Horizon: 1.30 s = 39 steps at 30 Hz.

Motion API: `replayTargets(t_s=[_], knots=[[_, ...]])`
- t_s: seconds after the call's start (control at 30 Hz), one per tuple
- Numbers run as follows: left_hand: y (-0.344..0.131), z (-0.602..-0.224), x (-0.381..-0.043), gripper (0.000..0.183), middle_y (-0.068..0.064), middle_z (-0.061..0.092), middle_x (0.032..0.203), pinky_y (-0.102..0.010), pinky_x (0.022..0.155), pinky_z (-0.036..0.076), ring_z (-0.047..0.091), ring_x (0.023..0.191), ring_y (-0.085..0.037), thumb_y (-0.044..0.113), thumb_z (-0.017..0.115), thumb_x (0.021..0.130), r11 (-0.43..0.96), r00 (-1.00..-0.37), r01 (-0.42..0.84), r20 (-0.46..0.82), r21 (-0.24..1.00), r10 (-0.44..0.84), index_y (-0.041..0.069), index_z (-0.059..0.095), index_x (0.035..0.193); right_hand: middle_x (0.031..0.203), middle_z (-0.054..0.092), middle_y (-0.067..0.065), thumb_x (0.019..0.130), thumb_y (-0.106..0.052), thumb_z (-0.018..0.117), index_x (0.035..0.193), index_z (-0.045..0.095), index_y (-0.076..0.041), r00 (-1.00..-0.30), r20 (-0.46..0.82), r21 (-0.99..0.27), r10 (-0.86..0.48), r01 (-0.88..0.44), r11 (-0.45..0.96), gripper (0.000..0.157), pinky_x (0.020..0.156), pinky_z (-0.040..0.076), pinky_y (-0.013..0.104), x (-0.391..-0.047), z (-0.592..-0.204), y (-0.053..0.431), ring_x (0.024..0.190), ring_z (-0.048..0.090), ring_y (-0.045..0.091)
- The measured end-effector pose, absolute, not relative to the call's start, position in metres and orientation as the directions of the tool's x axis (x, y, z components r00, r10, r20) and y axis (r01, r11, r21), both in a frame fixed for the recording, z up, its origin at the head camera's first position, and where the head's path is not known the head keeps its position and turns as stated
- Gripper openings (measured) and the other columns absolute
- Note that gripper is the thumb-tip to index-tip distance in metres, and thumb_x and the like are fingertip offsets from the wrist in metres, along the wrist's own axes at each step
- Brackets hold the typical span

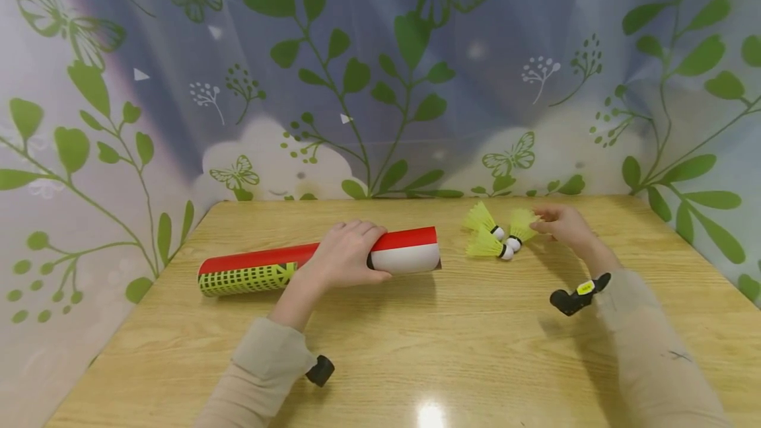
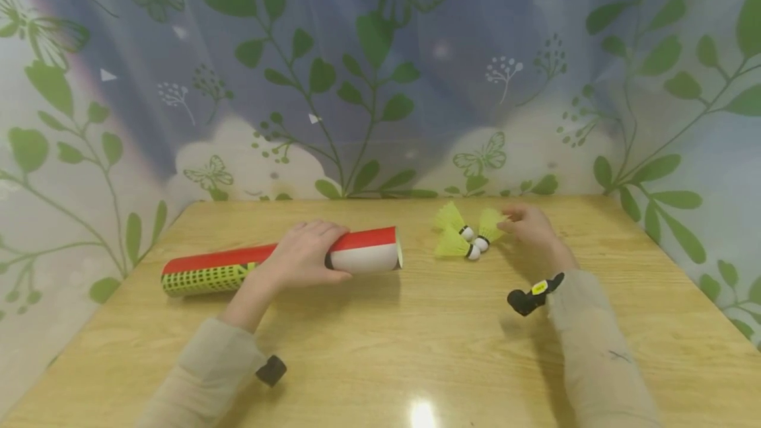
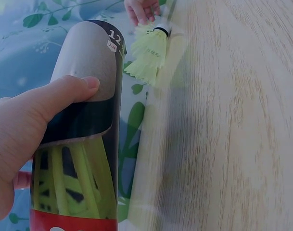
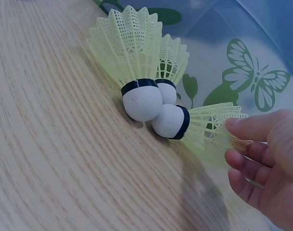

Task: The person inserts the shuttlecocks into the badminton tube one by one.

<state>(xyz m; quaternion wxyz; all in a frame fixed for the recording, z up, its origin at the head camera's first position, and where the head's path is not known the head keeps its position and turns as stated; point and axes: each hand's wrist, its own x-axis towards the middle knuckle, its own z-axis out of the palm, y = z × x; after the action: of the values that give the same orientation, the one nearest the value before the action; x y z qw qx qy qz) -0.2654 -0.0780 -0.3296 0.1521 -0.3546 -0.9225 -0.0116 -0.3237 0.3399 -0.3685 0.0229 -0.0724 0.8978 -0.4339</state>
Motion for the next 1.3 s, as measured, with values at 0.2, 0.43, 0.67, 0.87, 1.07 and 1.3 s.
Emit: replayTargets(t_s=[0.2, 0.43, 0.67, 0.87, 1.07, 1.3], knots=[[-0.077, -0.33, -0.265, 0.069, -0.002, 0.058, 0.116, -0.038, 0.084, 0.042, 0.052, 0.104, -0.02, 0.055, 0.069, 0.071, 0.749, -0.704, 0.658, 0.288, -0.081, 0.65, 0.011, 0.056, 0.123, 0.109, 0.057, 0.027, 0.095, -0.021, 0.053, 0.124, 0.046, 0.014, -0.993, 0.058, -0.755, -0.102, -0.11, 0.647, 0.047, 0.078, 0.048, 0.04, -0.317, -0.367, 0.35, 0.087, 0.057, 0.018], [-0.077, -0.331, -0.266, 0.069, -0.002, 0.058, 0.117, -0.039, 0.084, 0.042, 0.052, 0.104, -0.02, 0.055, 0.069, 0.072, 0.751, -0.71, 0.654, 0.272, -0.086, 0.649, 0.011, 0.055, 0.123, 0.104, 0.062, 0.019, 0.095, -0.027, 0.052, 0.121, 0.049, 0.012, -0.994, 0.086, -0.763, -0.064, -0.107, 0.637, 0.047, 0.074, 0.049, 0.035, -0.31, -0.364, 0.358, 0.076, 0.055, -0.001], [-0.077, -0.332, -0.268, 0.07, -0.002, 0.058, 0.117, -0.039, 0.086, 0.041, 0.052, 0.106, -0.02, 0.056, 0.069, 0.072, 0.751, -0.708, 0.654, 0.278, -0.09, 0.65, 0.011, 0.055, 0.124, 0.093, 0.067, 0.01, 0.094, -0.026, 0.054, 0.114, 0.053, 0.011, -0.989, 0.133, -0.79, -0.069, -0.148, 0.595, 0.041, 0.067, 0.049, 0.028, -0.302, -0.364, 0.36, 0.072, 0.06, -0.001], [-0.076, -0.332, -0.267, 0.069, -0.002, 0.059, 0.116, -0.039, 0.085, 0.042, 0.053, 0.105, -0.02, 0.056, 0.069, 0.072, 0.743, -0.697, 0.663, 0.285, -0.093, 0.658, 0.011, 0.056, 0.123, 0.088, 0.067, 0.001, 0.094, -0.024, 0.054, 0.109, 0.055, 0.01, -0.981, 0.183, -0.797, -0.063, -0.185, 0.575, 0.037, 0.062, 0.049, 0.026, -0.288, -0.362, 0.352, 0.07, 0.062, 0.001], [-0.077, -0.332, -0.266, 0.07, -0.003, 0.058, 0.117, -0.041, 0.088, 0.041, 0.052, 0.106, -0.021, 0.055, 0.069, 0.072, 0.748, -0.706, 0.658, 0.272, -0.091, 0.654, 0.011, 0.056, 0.124, 0.094, 0.067, 0.016, 0.093, -0.027, 0.056, 0.112, 0.056, 0.01, -0.978, 0.202, -0.79, -0.061, -0.199, 0.58, 0.042, 0.06, 0.049, 0.027, -0.274, -0.359, 0.339, 0.067, 0.063, 0.005], [-0.076, -0.332, -0.267, 0.07, -0.003, 0.058, 0.117, -0.041, 0.087, 0.042, 0.053, 0.106, -0.021, 0.056, 0.069, 0.072, 0.75, -0.709, 0.655, 0.272, -0.09, 0.651, 0.011, 0.056, 0.124, 0.089, 0.067, 0.006, 0.092, -0.027, 0.058, 0.109, 0.058, 0.007, -0.976, 0.205, -0.805, -0.078, -0.214, 0.553, 0.038, 0.059, 0.049, 0.027, -0.261, -0.352, 0.324, 0.066, 0.063, 0.008]])
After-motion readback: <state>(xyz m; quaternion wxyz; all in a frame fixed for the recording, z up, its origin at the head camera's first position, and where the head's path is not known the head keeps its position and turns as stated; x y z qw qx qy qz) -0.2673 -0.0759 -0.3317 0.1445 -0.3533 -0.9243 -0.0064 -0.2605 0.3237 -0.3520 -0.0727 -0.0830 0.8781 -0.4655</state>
